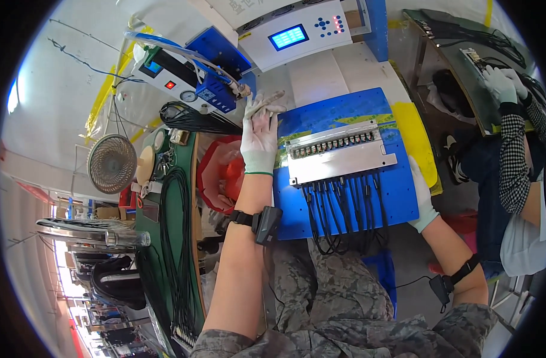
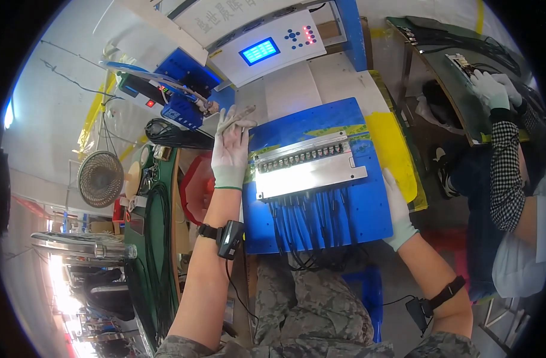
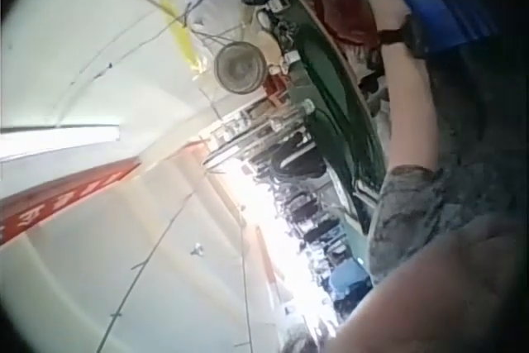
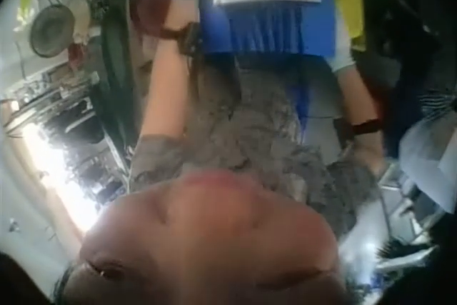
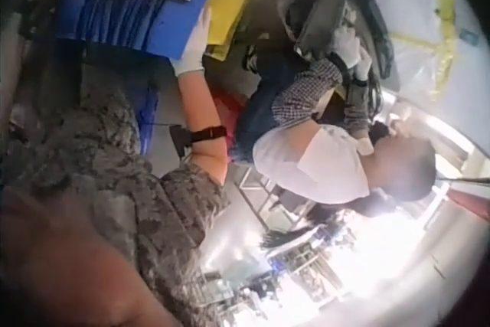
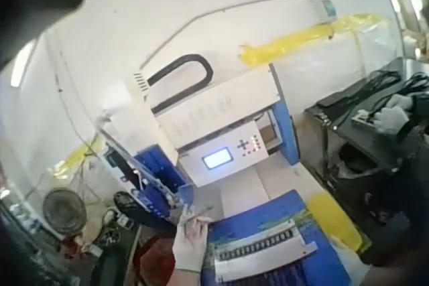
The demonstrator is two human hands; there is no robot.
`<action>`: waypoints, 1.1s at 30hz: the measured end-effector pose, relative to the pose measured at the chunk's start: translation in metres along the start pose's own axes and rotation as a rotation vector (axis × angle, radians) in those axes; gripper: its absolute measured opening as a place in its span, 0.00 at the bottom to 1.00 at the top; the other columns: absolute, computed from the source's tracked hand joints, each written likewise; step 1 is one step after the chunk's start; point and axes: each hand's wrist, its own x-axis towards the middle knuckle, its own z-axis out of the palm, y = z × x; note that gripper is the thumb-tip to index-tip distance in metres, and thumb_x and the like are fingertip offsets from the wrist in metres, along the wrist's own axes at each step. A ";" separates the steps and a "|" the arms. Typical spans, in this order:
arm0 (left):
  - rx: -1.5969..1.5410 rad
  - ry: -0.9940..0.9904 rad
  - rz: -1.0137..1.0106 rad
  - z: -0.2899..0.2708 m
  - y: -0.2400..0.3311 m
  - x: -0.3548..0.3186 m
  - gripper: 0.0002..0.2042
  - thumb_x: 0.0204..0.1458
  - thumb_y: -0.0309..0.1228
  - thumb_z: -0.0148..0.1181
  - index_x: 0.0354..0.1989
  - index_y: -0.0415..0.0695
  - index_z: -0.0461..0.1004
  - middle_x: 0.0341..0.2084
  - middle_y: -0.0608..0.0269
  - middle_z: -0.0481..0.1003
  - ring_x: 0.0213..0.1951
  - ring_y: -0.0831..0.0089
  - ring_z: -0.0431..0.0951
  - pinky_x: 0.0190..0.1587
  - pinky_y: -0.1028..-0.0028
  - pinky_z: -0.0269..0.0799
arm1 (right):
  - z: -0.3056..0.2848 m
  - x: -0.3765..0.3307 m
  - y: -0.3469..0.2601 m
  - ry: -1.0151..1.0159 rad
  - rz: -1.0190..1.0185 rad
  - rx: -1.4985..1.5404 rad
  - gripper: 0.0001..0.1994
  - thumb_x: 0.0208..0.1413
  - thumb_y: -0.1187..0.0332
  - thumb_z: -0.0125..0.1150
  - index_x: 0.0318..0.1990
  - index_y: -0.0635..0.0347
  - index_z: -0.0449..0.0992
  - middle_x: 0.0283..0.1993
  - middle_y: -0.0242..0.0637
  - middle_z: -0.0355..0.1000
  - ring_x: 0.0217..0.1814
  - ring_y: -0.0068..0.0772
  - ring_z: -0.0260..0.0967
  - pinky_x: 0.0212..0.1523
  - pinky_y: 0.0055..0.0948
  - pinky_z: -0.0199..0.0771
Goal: Sorting bundles of electrical wires and testing them using an automatic continuity testing machine.
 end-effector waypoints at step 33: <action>0.016 0.052 -0.028 0.005 0.002 0.001 0.24 0.66 0.38 0.44 0.68 0.46 0.54 0.64 0.56 0.61 0.64 0.62 0.62 0.69 0.57 0.52 | -0.003 0.003 -0.001 0.096 -0.237 -0.835 0.24 0.70 0.54 0.35 0.64 0.58 0.62 0.64 0.38 0.65 0.64 0.34 0.61 0.67 0.32 0.58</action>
